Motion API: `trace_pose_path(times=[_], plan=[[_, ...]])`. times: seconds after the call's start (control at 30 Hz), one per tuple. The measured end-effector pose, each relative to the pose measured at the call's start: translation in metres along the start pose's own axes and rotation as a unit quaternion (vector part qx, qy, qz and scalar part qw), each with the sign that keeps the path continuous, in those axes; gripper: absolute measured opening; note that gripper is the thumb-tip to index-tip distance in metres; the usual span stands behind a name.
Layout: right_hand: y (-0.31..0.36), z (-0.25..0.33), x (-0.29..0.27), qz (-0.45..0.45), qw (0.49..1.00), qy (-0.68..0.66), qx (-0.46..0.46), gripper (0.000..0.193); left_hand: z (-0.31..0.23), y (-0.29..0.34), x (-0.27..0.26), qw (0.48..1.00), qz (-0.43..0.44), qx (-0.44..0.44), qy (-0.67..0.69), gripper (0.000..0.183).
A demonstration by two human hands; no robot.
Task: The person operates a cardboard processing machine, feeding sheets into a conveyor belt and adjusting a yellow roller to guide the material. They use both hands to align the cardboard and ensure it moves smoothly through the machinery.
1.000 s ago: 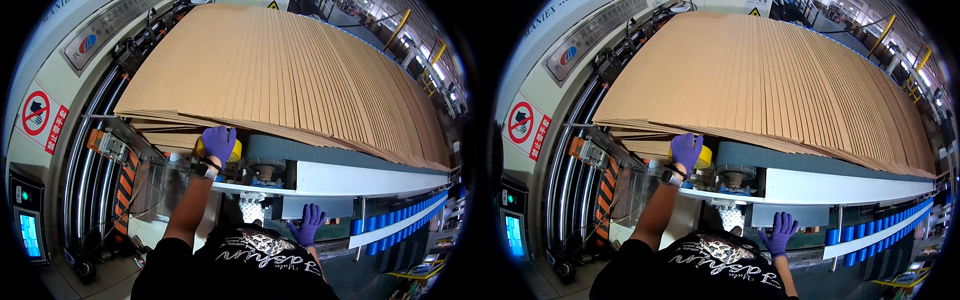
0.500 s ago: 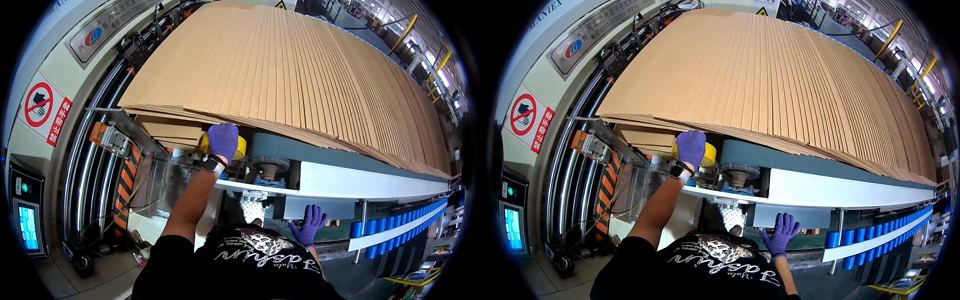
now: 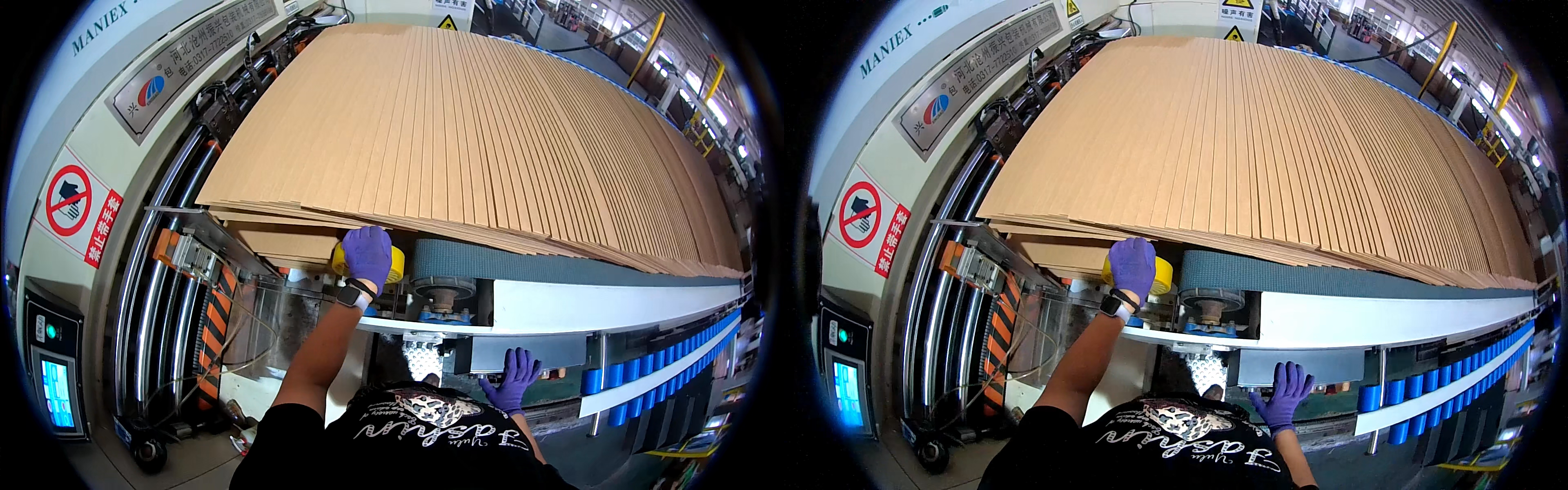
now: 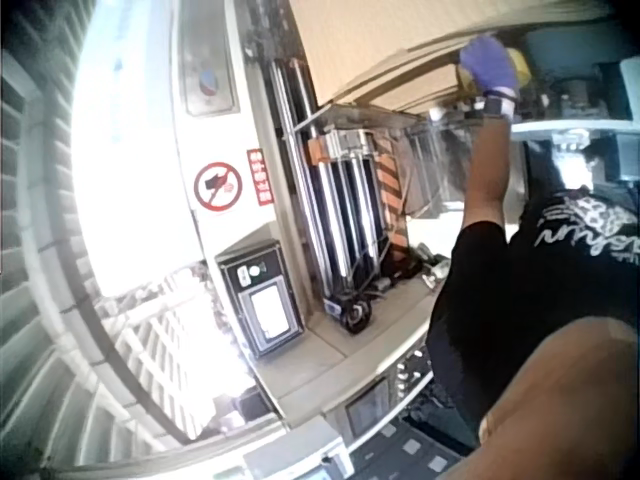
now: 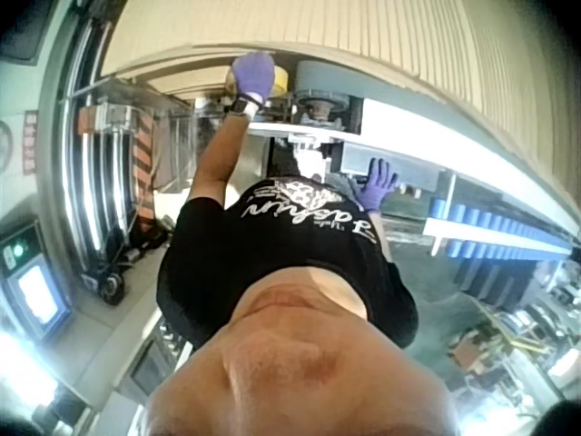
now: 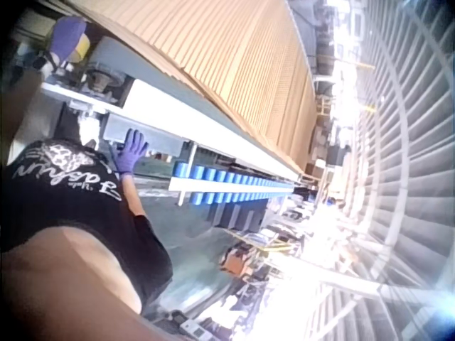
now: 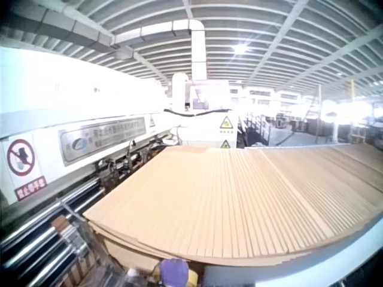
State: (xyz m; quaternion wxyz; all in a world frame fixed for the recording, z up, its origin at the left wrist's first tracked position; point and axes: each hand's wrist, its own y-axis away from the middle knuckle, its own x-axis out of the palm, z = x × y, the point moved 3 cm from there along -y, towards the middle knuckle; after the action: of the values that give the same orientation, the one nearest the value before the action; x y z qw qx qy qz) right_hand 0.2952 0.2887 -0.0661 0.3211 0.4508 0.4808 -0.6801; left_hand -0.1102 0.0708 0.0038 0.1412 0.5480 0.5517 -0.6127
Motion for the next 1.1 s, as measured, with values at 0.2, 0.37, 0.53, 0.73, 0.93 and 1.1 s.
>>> trace_pose_path(times=[0.2, 0.37, 0.53, 0.73, 0.93, 1.1], plan=[[0.002, -0.002, 0.002, 0.0, 1.0, -0.005, 0.011, 0.098, -0.034, 0.001, -0.022, 0.988, -0.1, 0.068, 0.093, 0.024], [0.001, -0.003, 0.003, 0.006, 0.999, -0.016, 0.027, 0.1, -0.102, 0.009, 0.005, 0.969, -0.023, 0.128, 0.212, 0.036], [0.003, -0.004, 0.004, 0.005, 0.999, -0.016, 0.041, 0.101, -0.143, 0.006, 0.012, 0.974, 0.011, 0.094, 0.204, 0.042], [0.002, -0.002, 0.004, 0.003, 0.999, -0.022, 0.037, 0.092, -0.197, 0.01, 0.018, 0.958, 0.037, 0.175, 0.225, 0.036], [0.008, -0.006, 0.01, -0.014, 1.0, -0.004, 0.013, 0.096, -0.216, 0.01, 0.02, 0.978, 0.085, 0.107, 0.158, 0.031], [0.01, -0.01, 0.015, -0.008, 1.0, 0.012, 0.006, 0.097, -0.216, 0.008, 0.016, 0.976, 0.106, 0.099, 0.162, 0.036]])
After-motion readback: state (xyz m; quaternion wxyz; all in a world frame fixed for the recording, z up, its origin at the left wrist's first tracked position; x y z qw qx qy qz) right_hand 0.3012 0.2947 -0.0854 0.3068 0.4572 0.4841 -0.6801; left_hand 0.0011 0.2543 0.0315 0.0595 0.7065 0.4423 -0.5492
